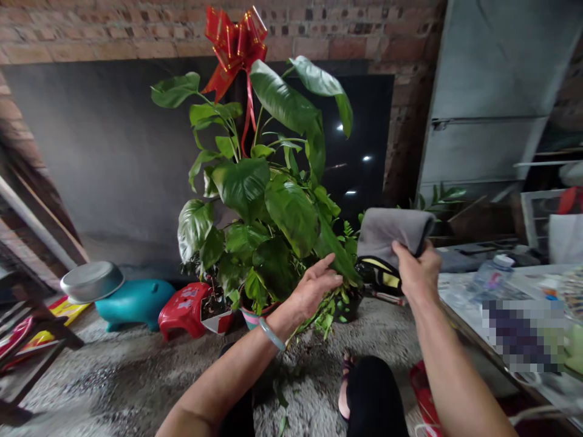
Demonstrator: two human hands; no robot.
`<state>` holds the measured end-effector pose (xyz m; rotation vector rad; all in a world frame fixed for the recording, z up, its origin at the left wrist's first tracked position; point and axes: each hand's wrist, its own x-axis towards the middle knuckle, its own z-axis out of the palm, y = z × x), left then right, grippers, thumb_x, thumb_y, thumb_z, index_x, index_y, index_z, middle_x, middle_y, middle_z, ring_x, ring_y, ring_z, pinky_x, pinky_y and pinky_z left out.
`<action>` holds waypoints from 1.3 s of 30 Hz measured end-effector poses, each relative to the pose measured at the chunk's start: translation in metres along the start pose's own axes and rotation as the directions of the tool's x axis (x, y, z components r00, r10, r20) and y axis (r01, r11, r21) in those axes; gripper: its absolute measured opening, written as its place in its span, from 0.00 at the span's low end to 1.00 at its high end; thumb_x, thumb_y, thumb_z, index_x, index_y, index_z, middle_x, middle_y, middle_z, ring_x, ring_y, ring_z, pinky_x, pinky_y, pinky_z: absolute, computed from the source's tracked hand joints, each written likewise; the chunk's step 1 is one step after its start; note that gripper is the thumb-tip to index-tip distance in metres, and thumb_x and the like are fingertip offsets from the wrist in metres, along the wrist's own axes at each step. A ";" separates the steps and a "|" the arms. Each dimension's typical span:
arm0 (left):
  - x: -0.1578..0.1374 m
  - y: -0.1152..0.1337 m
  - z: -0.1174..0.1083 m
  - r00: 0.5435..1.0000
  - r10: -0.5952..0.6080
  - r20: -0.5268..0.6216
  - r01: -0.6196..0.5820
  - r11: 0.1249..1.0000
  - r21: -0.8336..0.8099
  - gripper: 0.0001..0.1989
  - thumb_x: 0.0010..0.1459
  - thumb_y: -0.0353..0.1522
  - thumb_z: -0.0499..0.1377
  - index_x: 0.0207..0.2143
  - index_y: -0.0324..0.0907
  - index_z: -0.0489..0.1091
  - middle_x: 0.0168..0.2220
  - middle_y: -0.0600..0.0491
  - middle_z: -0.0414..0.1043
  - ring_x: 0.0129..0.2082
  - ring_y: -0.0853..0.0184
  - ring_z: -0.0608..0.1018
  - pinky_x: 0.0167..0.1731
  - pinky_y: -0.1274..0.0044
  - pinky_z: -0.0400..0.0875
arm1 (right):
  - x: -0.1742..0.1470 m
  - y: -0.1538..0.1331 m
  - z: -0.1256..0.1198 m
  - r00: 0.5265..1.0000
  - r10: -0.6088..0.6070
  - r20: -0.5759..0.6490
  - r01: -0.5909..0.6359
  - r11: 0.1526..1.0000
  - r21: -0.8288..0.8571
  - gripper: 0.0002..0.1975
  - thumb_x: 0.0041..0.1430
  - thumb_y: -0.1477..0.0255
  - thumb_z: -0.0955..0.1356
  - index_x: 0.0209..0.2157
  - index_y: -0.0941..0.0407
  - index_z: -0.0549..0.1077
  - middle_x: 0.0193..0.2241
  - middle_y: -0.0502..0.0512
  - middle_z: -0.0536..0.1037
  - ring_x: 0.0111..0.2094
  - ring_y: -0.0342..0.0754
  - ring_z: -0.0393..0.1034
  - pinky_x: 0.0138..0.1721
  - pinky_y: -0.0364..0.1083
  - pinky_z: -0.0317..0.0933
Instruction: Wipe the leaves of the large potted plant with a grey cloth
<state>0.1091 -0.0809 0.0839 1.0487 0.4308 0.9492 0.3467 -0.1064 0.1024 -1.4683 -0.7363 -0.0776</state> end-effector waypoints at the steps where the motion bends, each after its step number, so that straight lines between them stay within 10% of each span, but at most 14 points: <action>1: -0.002 0.004 0.003 0.999 0.042 0.005 -0.042 0.997 0.061 0.36 0.42 0.30 0.75 0.58 0.42 0.78 0.43 0.48 0.81 0.44 0.62 0.79 0.52 0.70 0.69 | 0.000 -0.012 0.004 0.998 -0.059 -0.012 0.060 0.998 0.034 0.23 0.49 0.55 0.71 0.42 0.55 0.76 0.41 0.63 0.84 0.43 0.62 0.78 0.46 0.55 0.69; 4: -0.014 0.016 -0.004 0.979 0.200 -0.050 -0.180 0.948 0.264 0.32 0.43 0.31 0.75 0.54 0.44 0.81 0.47 0.49 0.81 0.40 0.64 0.78 0.45 0.73 0.70 | -0.021 -0.040 0.021 0.970 -0.170 0.172 0.177 0.984 -0.025 0.19 0.54 0.59 0.70 0.43 0.55 0.76 0.40 0.64 0.84 0.43 0.61 0.78 0.46 0.55 0.69; 8: -0.031 0.022 -0.042 0.898 0.330 -0.290 -0.204 0.898 0.390 0.21 0.42 0.34 0.74 0.42 0.40 0.85 0.33 0.52 0.79 0.31 0.68 0.74 0.36 0.76 0.67 | -0.049 -0.036 0.023 0.877 -0.034 0.479 0.209 0.926 -0.316 0.15 0.54 0.65 0.69 0.43 0.54 0.78 0.35 0.63 0.84 0.40 0.63 0.79 0.44 0.55 0.69; 15: -0.026 0.013 -0.071 0.793 0.359 -0.492 -0.217 0.921 0.323 0.16 0.35 0.34 0.73 0.31 0.39 0.80 0.24 0.57 0.73 0.24 0.73 0.69 0.28 0.79 0.61 | -0.034 -0.056 0.020 0.973 -0.172 0.153 0.188 0.978 -0.095 0.21 0.58 0.59 0.68 0.48 0.58 0.75 0.43 0.68 0.83 0.46 0.64 0.78 0.48 0.56 0.69; 22: -0.020 0.009 -0.084 0.759 0.414 -0.503 -0.260 0.901 0.348 0.16 0.36 0.34 0.74 0.30 0.40 0.78 0.23 0.58 0.72 0.22 0.74 0.67 0.26 0.80 0.59 | -0.092 -0.028 0.022 0.764 0.036 0.645 0.283 0.878 -0.385 0.17 0.58 0.68 0.70 0.49 0.55 0.79 0.39 0.63 0.86 0.43 0.61 0.81 0.43 0.52 0.69; 29: -0.020 0.008 -0.079 0.780 0.380 -0.497 -0.234 0.914 0.332 0.15 0.35 0.33 0.72 0.29 0.40 0.77 0.23 0.58 0.72 0.23 0.74 0.67 0.26 0.80 0.57 | -0.041 -0.054 0.010 0.964 -0.070 0.256 0.153 0.934 -0.322 0.25 0.62 0.61 0.69 0.55 0.62 0.74 0.45 0.72 0.83 0.48 0.67 0.79 0.47 0.56 0.70; 36: -0.024 0.011 -0.086 0.760 0.384 -0.525 -0.213 0.910 0.356 0.15 0.35 0.34 0.70 0.30 0.40 0.76 0.21 0.59 0.70 0.21 0.75 0.65 0.24 0.80 0.55 | -0.106 -0.040 0.025 0.714 0.101 0.693 0.299 0.851 -0.432 0.19 0.62 0.72 0.69 0.54 0.57 0.77 0.43 0.66 0.85 0.45 0.60 0.81 0.46 0.51 0.70; 39: -0.022 0.009 -0.090 0.752 0.411 -0.516 -0.226 0.896 0.383 0.16 0.35 0.33 0.70 0.30 0.40 0.76 0.22 0.59 0.70 0.22 0.75 0.66 0.25 0.80 0.57 | -0.088 -0.019 -0.003 0.814 0.126 0.568 0.117 0.921 -0.372 0.15 0.59 0.68 0.70 0.47 0.57 0.79 0.40 0.64 0.86 0.43 0.61 0.82 0.44 0.53 0.71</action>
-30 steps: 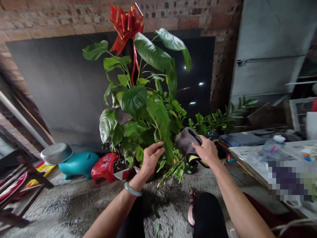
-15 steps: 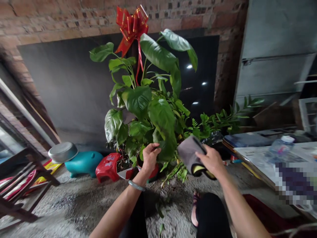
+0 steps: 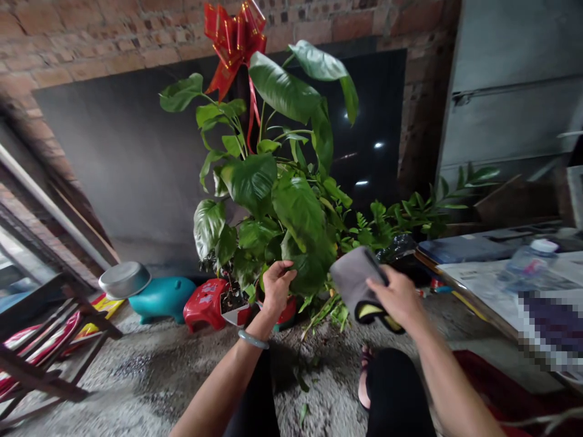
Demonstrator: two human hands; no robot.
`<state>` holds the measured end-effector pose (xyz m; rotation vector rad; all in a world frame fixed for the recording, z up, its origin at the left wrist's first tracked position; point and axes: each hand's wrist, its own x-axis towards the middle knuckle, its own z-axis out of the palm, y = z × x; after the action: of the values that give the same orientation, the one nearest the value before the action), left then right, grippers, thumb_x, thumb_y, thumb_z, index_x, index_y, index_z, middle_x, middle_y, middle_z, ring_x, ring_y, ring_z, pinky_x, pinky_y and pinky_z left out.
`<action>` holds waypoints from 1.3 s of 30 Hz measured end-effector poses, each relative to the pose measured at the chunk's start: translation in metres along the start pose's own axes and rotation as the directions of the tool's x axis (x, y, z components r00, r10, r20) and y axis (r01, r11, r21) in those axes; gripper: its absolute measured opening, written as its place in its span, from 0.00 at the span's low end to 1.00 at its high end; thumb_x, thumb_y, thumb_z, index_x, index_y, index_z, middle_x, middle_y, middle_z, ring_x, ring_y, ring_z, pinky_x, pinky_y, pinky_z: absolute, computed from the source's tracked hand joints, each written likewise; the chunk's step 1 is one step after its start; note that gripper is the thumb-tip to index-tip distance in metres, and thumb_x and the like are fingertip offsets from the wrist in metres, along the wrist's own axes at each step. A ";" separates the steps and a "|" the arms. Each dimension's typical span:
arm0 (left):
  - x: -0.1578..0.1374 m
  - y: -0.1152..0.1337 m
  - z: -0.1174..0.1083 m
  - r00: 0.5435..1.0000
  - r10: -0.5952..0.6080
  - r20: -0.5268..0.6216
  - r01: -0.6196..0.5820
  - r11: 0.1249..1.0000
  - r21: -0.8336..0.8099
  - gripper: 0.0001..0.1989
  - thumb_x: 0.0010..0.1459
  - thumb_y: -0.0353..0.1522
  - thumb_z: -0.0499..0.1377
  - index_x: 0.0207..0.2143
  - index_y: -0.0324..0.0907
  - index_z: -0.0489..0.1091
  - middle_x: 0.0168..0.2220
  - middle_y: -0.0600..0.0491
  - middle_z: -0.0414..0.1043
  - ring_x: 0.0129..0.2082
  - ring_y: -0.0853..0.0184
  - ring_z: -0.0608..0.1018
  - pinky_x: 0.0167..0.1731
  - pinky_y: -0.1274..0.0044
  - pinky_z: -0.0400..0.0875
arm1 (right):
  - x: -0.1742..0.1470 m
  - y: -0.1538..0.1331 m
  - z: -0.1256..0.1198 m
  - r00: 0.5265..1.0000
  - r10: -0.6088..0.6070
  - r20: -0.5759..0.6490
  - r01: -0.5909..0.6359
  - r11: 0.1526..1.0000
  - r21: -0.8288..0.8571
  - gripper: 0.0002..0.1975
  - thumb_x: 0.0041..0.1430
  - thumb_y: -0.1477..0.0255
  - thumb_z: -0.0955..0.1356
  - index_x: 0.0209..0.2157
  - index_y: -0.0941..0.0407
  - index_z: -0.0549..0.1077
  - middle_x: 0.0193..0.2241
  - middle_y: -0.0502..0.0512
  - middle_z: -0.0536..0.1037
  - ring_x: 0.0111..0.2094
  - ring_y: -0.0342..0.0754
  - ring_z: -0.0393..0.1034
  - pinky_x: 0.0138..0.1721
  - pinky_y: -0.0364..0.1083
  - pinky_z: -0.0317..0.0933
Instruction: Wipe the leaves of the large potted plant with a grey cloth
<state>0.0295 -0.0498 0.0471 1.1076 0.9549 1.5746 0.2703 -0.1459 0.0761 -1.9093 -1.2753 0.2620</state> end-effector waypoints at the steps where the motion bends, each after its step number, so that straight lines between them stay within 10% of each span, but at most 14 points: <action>1: 0.000 0.000 0.002 1.000 0.014 0.004 -0.014 1.000 -0.016 0.17 0.35 0.32 0.70 0.31 0.40 0.75 0.23 0.59 0.70 0.23 0.74 0.67 0.26 0.80 0.59 | 0.006 0.002 -0.011 0.994 0.008 -0.113 0.004 0.994 0.108 0.17 0.57 0.64 0.71 0.46 0.57 0.79 0.40 0.63 0.86 0.43 0.62 0.81 0.44 0.54 0.72; 5: -0.003 0.001 0.015 0.999 -0.027 0.025 0.031 0.989 -0.142 0.28 0.35 0.31 0.71 0.43 0.43 0.72 0.32 0.57 0.78 0.28 0.70 0.76 0.31 0.79 0.67 | 0.025 -0.032 -0.026 0.929 0.013 -0.371 0.176 0.864 0.472 0.28 0.46 0.56 0.77 0.47 0.57 0.80 0.43 0.63 0.86 0.44 0.64 0.81 0.44 0.56 0.75; 8: -0.003 0.000 0.015 0.985 -0.143 0.101 0.157 0.977 -0.144 0.27 0.34 0.32 0.73 0.42 0.43 0.75 0.32 0.55 0.79 0.28 0.68 0.77 0.31 0.77 0.69 | 0.002 -0.055 -0.002 0.985 -0.132 -0.114 0.170 0.865 0.472 0.23 0.46 0.59 0.76 0.42 0.57 0.82 0.39 0.64 0.86 0.41 0.64 0.82 0.42 0.56 0.76; 12: 0.003 -0.008 0.003 0.963 -0.232 0.138 0.246 0.965 -0.092 0.14 0.34 0.33 0.72 0.27 0.40 0.77 0.25 0.54 0.77 0.25 0.69 0.74 0.28 0.77 0.67 | -0.046 -0.028 -0.003 0.947 -0.253 0.196 0.173 0.920 0.352 0.17 0.49 0.64 0.73 0.42 0.51 0.84 0.40 0.58 0.87 0.42 0.62 0.83 0.44 0.57 0.76; 15: 0.008 -0.011 0.001 0.964 -0.235 0.122 0.245 0.967 -0.075 0.13 0.31 0.32 0.72 0.25 0.39 0.78 0.26 0.52 0.78 0.26 0.69 0.74 0.29 0.77 0.67 | -0.042 -0.011 -0.041 0.993 -0.120 -0.021 0.120 0.939 0.323 0.17 0.46 0.60 0.75 0.39 0.50 0.84 0.38 0.58 0.87 0.41 0.64 0.82 0.43 0.57 0.75; 18: 0.007 -0.009 0.007 0.964 -0.237 0.122 0.248 0.965 -0.081 0.15 0.31 0.33 0.73 0.26 0.39 0.79 0.26 0.52 0.77 0.27 0.69 0.74 0.29 0.77 0.67 | -0.010 -0.028 -0.060 0.927 -0.022 -0.374 0.137 0.949 0.283 0.21 0.46 0.56 0.74 0.38 0.53 0.83 0.37 0.65 0.86 0.41 0.66 0.81 0.43 0.59 0.73; 22: 0.001 -0.006 0.013 0.961 -0.255 0.111 0.265 0.959 -0.095 0.17 0.32 0.36 0.75 0.24 0.40 0.75 0.24 0.55 0.75 0.24 0.72 0.72 0.25 0.79 0.65 | 0.002 -0.056 -0.008 0.940 -0.162 -0.299 0.237 0.944 0.232 0.22 0.49 0.62 0.70 0.44 0.59 0.81 0.41 0.70 0.86 0.43 0.67 0.81 0.48 0.61 0.72; 27: 0.003 -0.009 0.003 0.961 -0.261 0.092 0.268 0.960 -0.076 0.24 0.32 0.40 0.76 0.18 0.42 0.64 0.20 0.58 0.69 0.22 0.72 0.70 0.23 0.79 0.64 | -0.047 -0.017 0.069 0.974 -0.224 -0.039 0.225 0.919 0.323 0.21 0.53 0.68 0.65 0.46 0.53 0.81 0.44 0.62 0.86 0.49 0.63 0.81 0.51 0.57 0.74; 35: 0.002 -0.006 0.005 0.976 -0.128 0.176 0.124 0.992 0.036 0.16 0.40 0.36 0.75 0.31 0.40 0.79 0.30 0.50 0.78 0.30 0.65 0.78 0.32 0.74 0.72 | -0.048 0.009 0.059 0.983 -0.144 -0.113 0.174 0.928 0.329 0.17 0.53 0.59 0.67 0.40 0.51 0.80 0.34 0.61 0.86 0.46 0.67 0.82 0.48 0.59 0.75; 39: 0.034 0.050 -0.009 0.968 0.238 -0.084 -0.239 0.971 -0.005 0.27 0.43 0.28 0.73 0.49 0.45 0.78 0.50 0.48 0.80 0.47 0.62 0.80 0.44 0.75 0.75 | -0.046 0.013 0.055 0.987 -0.123 -0.103 0.148 0.943 0.298 0.18 0.53 0.57 0.68 0.40 0.50 0.80 0.34 0.61 0.87 0.43 0.68 0.83 0.44 0.59 0.76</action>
<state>0.0029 -0.0300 0.0986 1.1893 0.8870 1.8319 0.2266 -0.1596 0.0192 -1.5484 -1.2270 0.2869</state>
